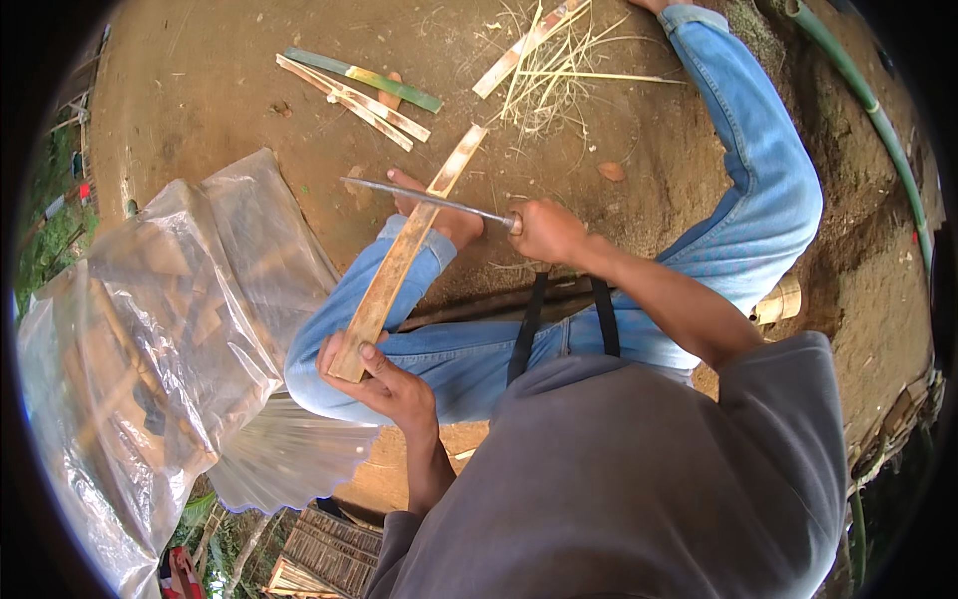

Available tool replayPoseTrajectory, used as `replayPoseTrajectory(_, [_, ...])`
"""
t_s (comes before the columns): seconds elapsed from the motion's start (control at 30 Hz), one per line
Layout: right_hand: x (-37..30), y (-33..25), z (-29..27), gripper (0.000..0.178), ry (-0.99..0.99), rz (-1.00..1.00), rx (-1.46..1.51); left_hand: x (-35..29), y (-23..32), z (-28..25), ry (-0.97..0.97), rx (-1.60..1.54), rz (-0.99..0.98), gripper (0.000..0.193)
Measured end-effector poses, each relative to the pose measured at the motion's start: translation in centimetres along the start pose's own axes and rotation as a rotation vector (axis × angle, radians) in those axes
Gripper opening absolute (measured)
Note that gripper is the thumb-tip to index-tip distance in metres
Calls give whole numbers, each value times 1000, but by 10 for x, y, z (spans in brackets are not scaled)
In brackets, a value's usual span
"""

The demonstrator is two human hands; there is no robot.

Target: The person sits on the ground and uses a knife to shave thin strips of bamboo. They hold the bamboo piece in their left hand and scrape the knife along its length to remove the outer layer, creating fine shavings. The person repeatedly flips the bamboo to work on different sides.

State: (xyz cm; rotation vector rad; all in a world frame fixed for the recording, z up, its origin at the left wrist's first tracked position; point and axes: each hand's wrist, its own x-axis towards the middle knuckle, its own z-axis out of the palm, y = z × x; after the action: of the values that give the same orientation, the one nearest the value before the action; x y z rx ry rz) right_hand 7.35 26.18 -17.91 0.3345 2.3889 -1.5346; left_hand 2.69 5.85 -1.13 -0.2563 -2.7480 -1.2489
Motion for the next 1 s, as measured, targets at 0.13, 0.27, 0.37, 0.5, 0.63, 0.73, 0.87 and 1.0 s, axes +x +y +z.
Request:
replayPoseTrajectory(0.13, [0, -20, -3, 25, -115, 65, 75, -2, -8, -14, -28, 25, -9, 38])
replayPoseTrajectory(0.27, [-7, -13, 4, 22, -58, -45, -76, -4, -1, -3, -3, -7, -11, 38])
replayPoseTrajectory(0.37, [17, 5, -7, 27, -108, 113, -55, 2, -2, -1, -5, -30, -23, 38])
replayPoseTrajectory(0.5, [-9, -29, 0, 21, -61, -127, -49, -2, -3, 1, 18, -37, -77, 40])
replayPoseTrajectory(0.63, [19, 29, 11, 20, 26, 127, 50, -2, -4, -1, 17, 1, -30, 41])
replayPoseTrajectory(0.73, [0, 0, 7, 19, -18, 10, 11, -8, -5, -5, 2, -20, -79, 40])
replayPoseTrajectory(0.87, [15, 20, 4, 18, -80, 117, 0, -4, 0, -2, 27, 0, -62, 40])
replayPoseTrajectory(1.0, [26, 57, 0, 18, -54, 205, 41, 1, -4, -4, 11, 23, -60, 41])
